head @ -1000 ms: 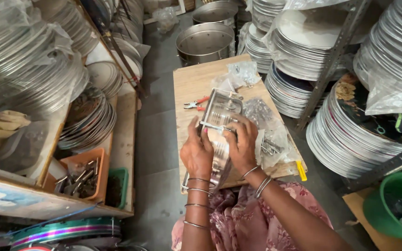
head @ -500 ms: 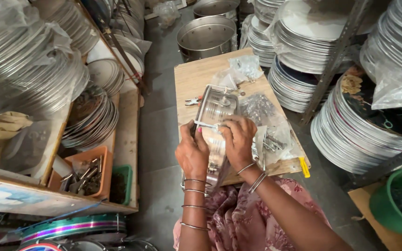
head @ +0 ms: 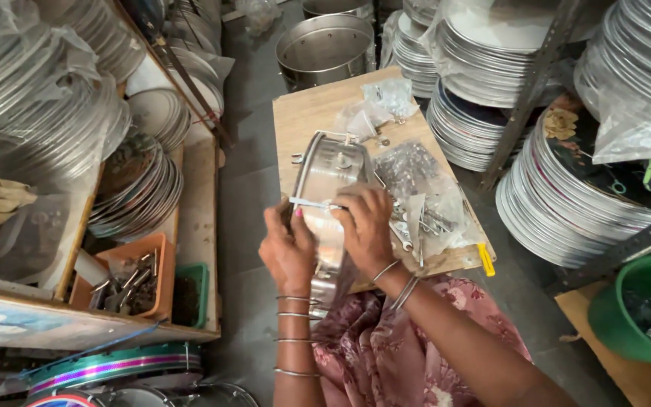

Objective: The person assembles a drum by placing a circular metal frame onto the drum head and securing it with metal bolts and brackets around the perimeter.

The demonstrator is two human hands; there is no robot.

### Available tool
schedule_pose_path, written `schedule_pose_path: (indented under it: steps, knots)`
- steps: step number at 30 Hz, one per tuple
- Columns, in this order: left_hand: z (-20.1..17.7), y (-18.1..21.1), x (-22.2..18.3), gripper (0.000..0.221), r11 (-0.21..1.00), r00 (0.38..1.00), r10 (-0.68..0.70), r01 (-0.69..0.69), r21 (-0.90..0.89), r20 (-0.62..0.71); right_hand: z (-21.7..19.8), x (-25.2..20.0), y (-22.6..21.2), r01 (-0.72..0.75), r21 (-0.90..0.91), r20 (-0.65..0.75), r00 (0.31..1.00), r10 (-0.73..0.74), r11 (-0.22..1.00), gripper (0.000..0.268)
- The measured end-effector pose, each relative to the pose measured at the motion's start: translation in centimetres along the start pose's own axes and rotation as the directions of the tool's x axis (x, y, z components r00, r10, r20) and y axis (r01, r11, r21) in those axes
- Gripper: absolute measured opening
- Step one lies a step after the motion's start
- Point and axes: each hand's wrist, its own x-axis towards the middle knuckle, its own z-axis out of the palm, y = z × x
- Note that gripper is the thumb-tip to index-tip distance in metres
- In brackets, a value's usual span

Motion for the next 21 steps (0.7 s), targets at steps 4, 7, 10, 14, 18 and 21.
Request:
schedule_pose_path:
  steps: [4,7,10,14,18,21]
  knots:
    - [-1.9,-1.2,-0.9,0.025,0.996,0.999,-0.051,0.052,-0.067,0.006,0.5,-1.0,-1.7,0.025,0.021,0.026,0.999,-0.026,0.999,0.012]
    - [-3.6,-2.4,-1.2,0.027,0.992,0.994,-0.1,0.102,-0.07,0.034,1.2,-1.8,-3.1,0.044,0.033,0.016,0.999,-0.045,0.998,0.013]
    - [-5.1,-2.7,-0.1,0.028,0.997,0.998,-0.024,0.028,-0.071,0.056,1.4,-2.6,-4.0,0.053,0.073,0.036,0.998,-0.056,0.996,0.014]
    - [-4.2,-1.2,3.1,0.043,0.976,0.975,0.217,-0.218,0.026,0.059,2.0,-3.6,-4.7,0.089,0.065,0.084,0.992,-0.094,0.994,0.019]
    - [-2.2,0.0,3.8,0.054,0.879,0.964,-0.016,-0.113,0.464,0.266,1.3,-5.0,-4.9,0.138,0.048,0.131,0.981,-0.144,0.989,0.023]
    - [-3.0,-1.4,4.1,0.044,0.899,0.938,0.215,-0.299,0.32,0.271,0.4,-6.4,-3.5,0.173,0.102,0.178,0.966,-0.189,0.98,0.027]
